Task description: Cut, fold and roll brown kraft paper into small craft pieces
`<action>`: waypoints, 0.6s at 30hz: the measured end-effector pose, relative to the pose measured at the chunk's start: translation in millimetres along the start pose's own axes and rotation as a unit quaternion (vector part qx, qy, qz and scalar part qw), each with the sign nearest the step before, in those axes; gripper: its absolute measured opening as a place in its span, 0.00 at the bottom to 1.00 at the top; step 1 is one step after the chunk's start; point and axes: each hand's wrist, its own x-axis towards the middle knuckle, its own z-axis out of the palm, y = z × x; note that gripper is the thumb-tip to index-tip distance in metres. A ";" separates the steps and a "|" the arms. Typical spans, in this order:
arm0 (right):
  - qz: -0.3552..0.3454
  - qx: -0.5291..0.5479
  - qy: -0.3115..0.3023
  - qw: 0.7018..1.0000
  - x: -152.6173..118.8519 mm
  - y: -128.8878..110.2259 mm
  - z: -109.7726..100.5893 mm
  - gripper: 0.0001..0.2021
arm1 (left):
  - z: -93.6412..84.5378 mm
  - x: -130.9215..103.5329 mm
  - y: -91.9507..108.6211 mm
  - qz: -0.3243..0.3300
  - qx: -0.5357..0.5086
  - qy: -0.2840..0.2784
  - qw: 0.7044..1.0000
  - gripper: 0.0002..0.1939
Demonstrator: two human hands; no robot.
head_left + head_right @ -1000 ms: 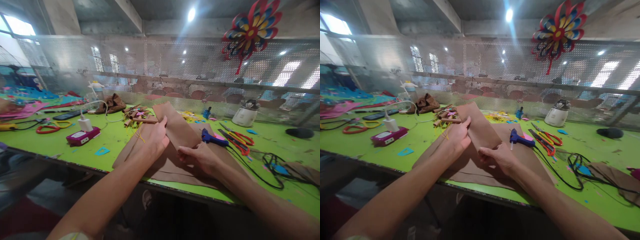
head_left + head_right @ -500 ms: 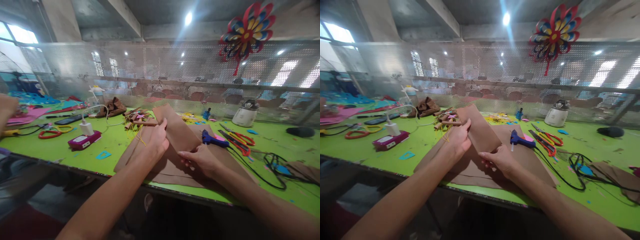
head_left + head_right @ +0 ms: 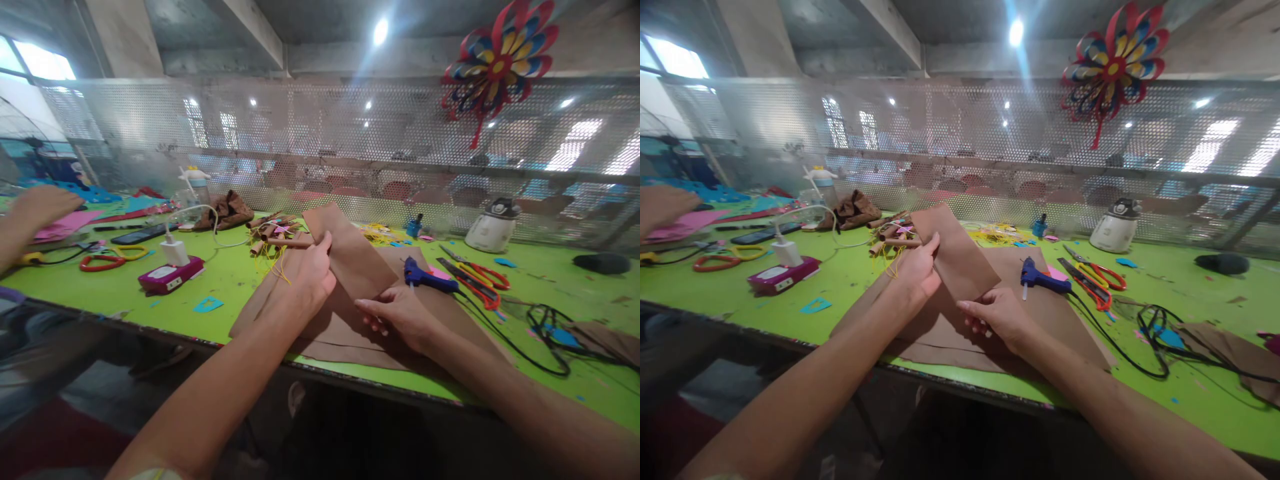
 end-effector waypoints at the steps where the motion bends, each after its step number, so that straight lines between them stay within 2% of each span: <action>1: -0.001 -0.004 0.001 1.000 0.2 0.3 0.0 0.18 | 0.0 0.0 0.5 0.001 0.000 0.000 1.000 0.15; 7: -0.023 -0.029 0.016 0.999 1.3 1.0 -0.3 0.18 | 4.1 -2.0 4.2 0.027 0.004 0.037 0.999 0.13; 12: -0.045 -0.056 0.042 0.997 1.5 1.2 0.5 0.17 | 2.1 -0.7 5.1 0.016 0.002 0.051 0.999 0.13; 18: -0.031 -0.019 -0.013 0.999 -1.9 -3.4 2.8 0.18 | 2.5 -2.4 4.7 0.020 -0.005 0.037 0.999 0.14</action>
